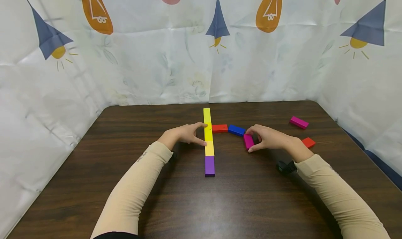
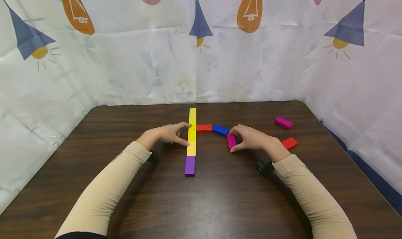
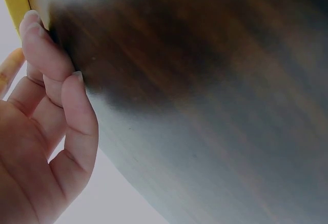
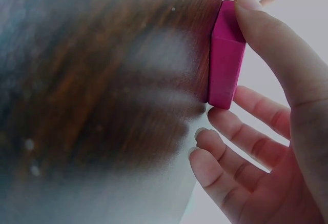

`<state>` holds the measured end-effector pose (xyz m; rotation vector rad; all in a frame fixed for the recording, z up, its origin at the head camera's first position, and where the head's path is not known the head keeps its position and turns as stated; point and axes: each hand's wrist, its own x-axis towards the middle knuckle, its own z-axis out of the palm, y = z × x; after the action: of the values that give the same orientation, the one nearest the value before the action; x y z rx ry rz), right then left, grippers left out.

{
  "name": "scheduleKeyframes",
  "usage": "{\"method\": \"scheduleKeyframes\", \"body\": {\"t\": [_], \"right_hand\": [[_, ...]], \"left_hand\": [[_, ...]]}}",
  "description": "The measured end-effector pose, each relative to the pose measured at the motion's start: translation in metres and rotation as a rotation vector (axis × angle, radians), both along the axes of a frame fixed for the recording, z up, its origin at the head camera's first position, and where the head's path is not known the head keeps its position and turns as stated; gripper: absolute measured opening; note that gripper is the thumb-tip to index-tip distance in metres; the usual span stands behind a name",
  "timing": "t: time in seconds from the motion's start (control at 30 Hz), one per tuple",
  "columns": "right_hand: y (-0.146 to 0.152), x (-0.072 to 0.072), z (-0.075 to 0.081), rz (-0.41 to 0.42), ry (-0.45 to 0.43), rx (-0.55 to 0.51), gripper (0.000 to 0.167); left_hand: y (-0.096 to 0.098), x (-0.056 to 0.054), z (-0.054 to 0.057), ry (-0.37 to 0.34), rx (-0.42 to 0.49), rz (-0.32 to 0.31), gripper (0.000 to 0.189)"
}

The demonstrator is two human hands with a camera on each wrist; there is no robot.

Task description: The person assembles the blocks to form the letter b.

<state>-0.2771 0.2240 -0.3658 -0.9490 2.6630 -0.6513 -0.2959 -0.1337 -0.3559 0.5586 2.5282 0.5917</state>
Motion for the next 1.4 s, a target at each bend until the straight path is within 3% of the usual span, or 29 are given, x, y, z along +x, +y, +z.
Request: {"method": "scheduleKeyframes", "body": {"t": [1.4], "right_hand": [[0.0006,0.0022,0.0012,0.016,0.001,-0.005,0.062]], "left_hand": [[0.0003,-0.0002,0.0009,-0.008,0.009,0.001,0.091]]}}
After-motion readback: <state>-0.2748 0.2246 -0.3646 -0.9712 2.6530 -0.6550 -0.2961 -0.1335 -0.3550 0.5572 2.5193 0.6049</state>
